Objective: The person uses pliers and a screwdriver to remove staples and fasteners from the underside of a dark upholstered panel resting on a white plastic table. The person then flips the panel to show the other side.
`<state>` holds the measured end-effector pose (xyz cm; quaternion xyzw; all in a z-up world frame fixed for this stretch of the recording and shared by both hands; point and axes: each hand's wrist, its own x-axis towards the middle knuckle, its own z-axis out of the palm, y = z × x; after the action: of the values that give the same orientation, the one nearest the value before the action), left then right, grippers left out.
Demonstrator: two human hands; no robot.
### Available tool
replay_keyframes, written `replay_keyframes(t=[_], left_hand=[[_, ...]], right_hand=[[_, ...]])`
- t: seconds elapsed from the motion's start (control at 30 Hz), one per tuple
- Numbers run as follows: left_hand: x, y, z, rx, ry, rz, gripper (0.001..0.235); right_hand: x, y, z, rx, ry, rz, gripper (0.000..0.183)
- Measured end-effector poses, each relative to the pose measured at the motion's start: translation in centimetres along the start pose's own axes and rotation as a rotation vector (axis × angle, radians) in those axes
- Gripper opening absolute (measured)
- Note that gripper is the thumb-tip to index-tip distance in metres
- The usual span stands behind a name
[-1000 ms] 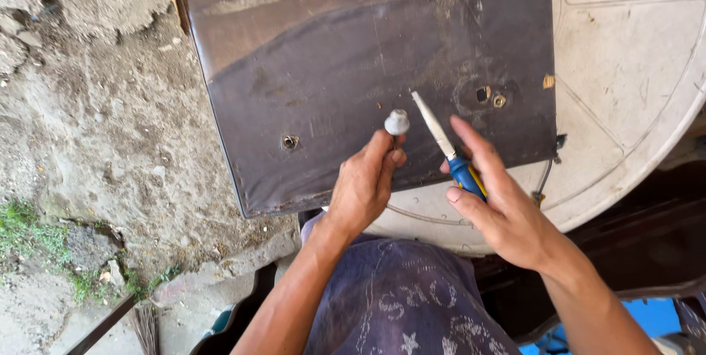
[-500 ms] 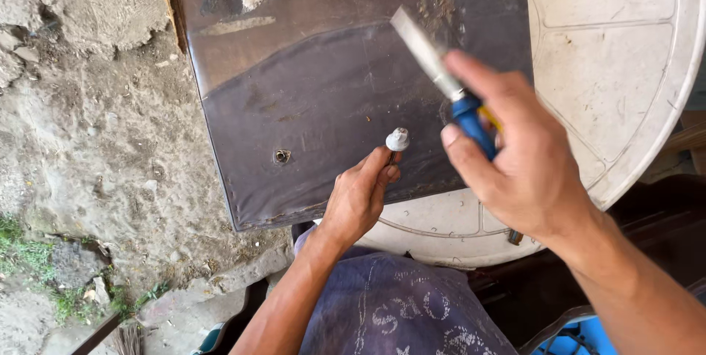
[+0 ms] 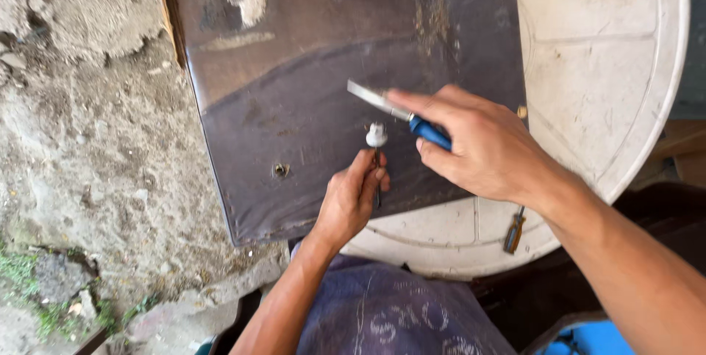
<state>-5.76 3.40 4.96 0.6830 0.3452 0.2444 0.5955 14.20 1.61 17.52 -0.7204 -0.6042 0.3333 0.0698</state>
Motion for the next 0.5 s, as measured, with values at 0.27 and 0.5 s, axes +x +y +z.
replay_keyframes(t=[0.27,0.5], left_hand=[[0.5,-1.8,0.0,-0.117,-0.014,-0.132,0.009],[0.3,-3.2,0.9,-0.231,-0.003,-0.298,0.013]], right_hand=[[3.1,-0.1,0.0,-0.146,-0.131,0.018,0.062],[4.7,-1.0,2.0,-0.218,-0.423,0.056,0.063]])
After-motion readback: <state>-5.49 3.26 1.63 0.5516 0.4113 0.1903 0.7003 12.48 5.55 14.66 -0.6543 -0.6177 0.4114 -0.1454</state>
